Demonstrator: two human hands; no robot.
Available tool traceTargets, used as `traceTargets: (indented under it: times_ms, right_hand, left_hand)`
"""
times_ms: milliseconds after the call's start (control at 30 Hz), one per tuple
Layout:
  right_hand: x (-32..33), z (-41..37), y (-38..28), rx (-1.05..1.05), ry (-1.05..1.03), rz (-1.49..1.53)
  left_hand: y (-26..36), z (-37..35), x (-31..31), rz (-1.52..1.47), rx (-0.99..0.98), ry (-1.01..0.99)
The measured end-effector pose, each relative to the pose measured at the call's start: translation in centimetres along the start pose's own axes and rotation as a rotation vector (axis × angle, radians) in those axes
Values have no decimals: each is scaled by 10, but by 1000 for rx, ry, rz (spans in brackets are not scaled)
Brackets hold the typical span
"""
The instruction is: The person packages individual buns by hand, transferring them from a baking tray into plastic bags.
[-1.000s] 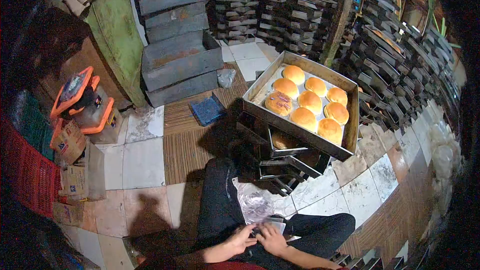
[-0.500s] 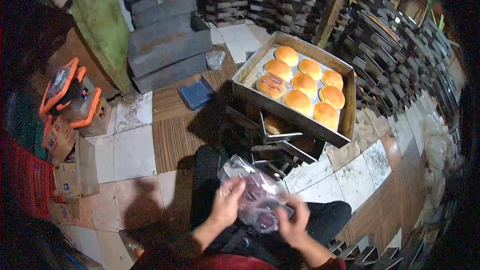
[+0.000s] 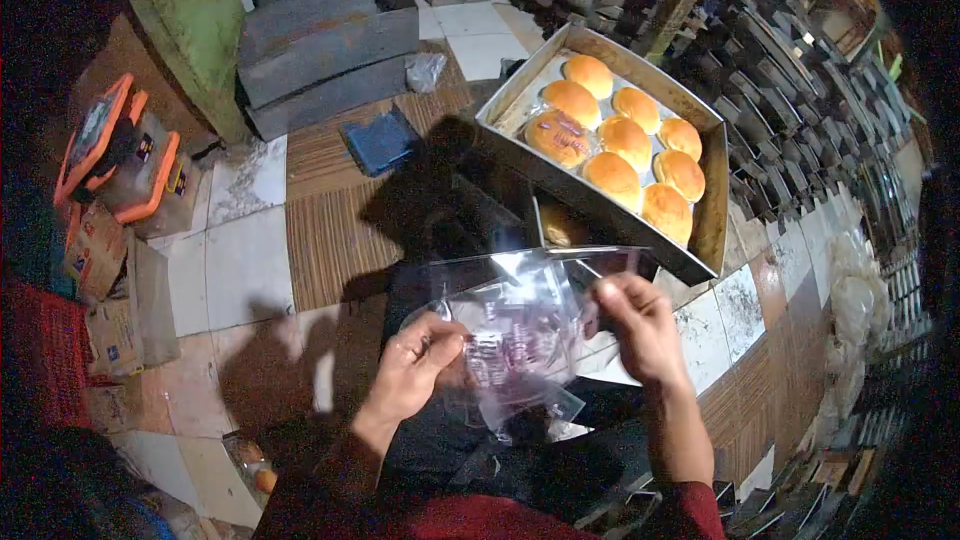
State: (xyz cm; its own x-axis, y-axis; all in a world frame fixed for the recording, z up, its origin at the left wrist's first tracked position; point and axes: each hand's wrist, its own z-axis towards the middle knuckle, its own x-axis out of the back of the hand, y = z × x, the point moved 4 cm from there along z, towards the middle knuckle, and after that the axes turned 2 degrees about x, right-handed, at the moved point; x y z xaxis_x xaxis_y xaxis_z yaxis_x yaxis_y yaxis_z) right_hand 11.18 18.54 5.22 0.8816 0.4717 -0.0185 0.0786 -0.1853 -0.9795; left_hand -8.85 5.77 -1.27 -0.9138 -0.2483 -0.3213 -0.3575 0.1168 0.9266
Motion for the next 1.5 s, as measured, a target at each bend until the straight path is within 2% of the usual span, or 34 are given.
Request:
traceTargets:
  times_ms: [33, 67, 100, 167, 200, 233, 267, 300, 367, 433, 467, 500, 533, 567, 600, 633, 700, 733, 800, 833, 900, 933, 967, 1033, 1067, 1100, 1133, 1167, 1233, 1300, 1367, 1433, 1467, 1500]
  right_hand:
    - [7, 1, -5, 34, 12, -194]
    - [17, 0, -9, 254, 74, -554]
    - [30, 1, -6, 391, 222, -626]
    - [45, -7, -11, 324, 365, -451]
    - [48, -8, -9, 322, 368, -452]
    - [51, -11, -6, 289, 361, -385]
    - [56, -14, -2, 256, 357, -318]
    - [62, -12, 5, 301, 367, -249]
    - [60, -21, -2, 268, 350, -285]
    - [60, -27, -5, 247, 318, -189]
    - [64, -31, -7, 230, 321, -199]
    - [67, -35, -7, 212, 321, -205]
    - [69, -38, -10, 179, 281, -203]
    - [71, -40, -11, 179, 285, -196]
    - [70, -39, -10, 163, 259, -179]
    - [68, -39, -9, 143, 231, -162]
    - [61, -33, -8, 106, 187, -174]
    - [56, -28, -8, 97, 97, -237]
    - [46, -20, -14, 23, -33, -320]
    - [44, -15, -14, 25, -34, -329]
    - [43, -5, -25, 283, 202, -780]
    - [24, -5, -37, 403, 152, -832]
    - [6, -2, -47, 484, -97, -753]
    - [11, 28, -48, 506, -77, -792]
    - [25, 52, -54, 473, 147, -767]
    - [40, 78, -58, 432, 369, -737]
    - [51, 107, -63, 468, 463, -862]
    - [65, 135, -64, 509, 558, -986]
    - [106, 197, -24, 195, 351, -1535]
    - [117, 215, -3, 17, 352, -1490]
    - [131, 230, 3, 157, 435, -1475]
    - [146, 234, 20, -170, 290, -846]
    - [119, 208, -5, -260, 235, -652]
    - [116, 204, -11, -265, 133, -671]
  left_hand:
    - [-4, -5, 3, -23, 119, -7]
    - [-16, -9, 6, -24, 139, 3]
    - [-35, -9, 9, 77, 115, 13]
    - [-66, -8, 5, 390, 49, -15]
    - [-77, -6, -8, 630, 87, -101]
    - [-115, -3, -19, 678, 23, -186]
    - [-132, 5, -41, 880, 183, -432]
    - [-197, 11, -54, 1018, 149, -660]
    - [-183, 1, -91, 1354, -83, -705]
    - [-223, -6, -99, 1527, -71, -758]
    - [-210, -11, -96, 1481, -91, -746]
    - [-202, -8, -92, 1388, 86, -797]
    - [-187, 2, -84, 1239, 83, -709]
    - [-167, 16, -65, 647, 38, -702]
    - [-127, 22, -59, -38, 391, -543]
    - [-106, 34, -46, -425, 237, -519]
    - [-25, 22, -60, -731, 197, -492]
    - [-22, 23, -58, -732, 190, -488]
    - [-25, 30, -46, 104, 136, -303]
    - [-22, 31, -50, 97, 131, -303]
    - [-2, 32, -43, 314, -150, 109]
    - [-18, 39, -31, 208, -175, 217]
    - [-21, 43, -20, 205, -180, 242]
    - [-32, 47, 1, 282, -195, 306]
    - [-26, 48, -2, 279, -195, 306]
    - [-21, 45, -5, 93, -93, 366]
    - [-22, 42, -5, -94, 8, 428]
    - [-25, 44, -1, -99, 8, 433]
    - [-39, 48, 8, -374, 90, 399]
    - [-33, 44, 8, -553, 30, 339]
    - [-34, 39, 14, -636, 78, 441]
    - [-42, 35, 18, -765, 90, 387]
    - [-40, 35, 19, -687, 79, 372]
    - [-38, 37, 20, -610, 63, 355]
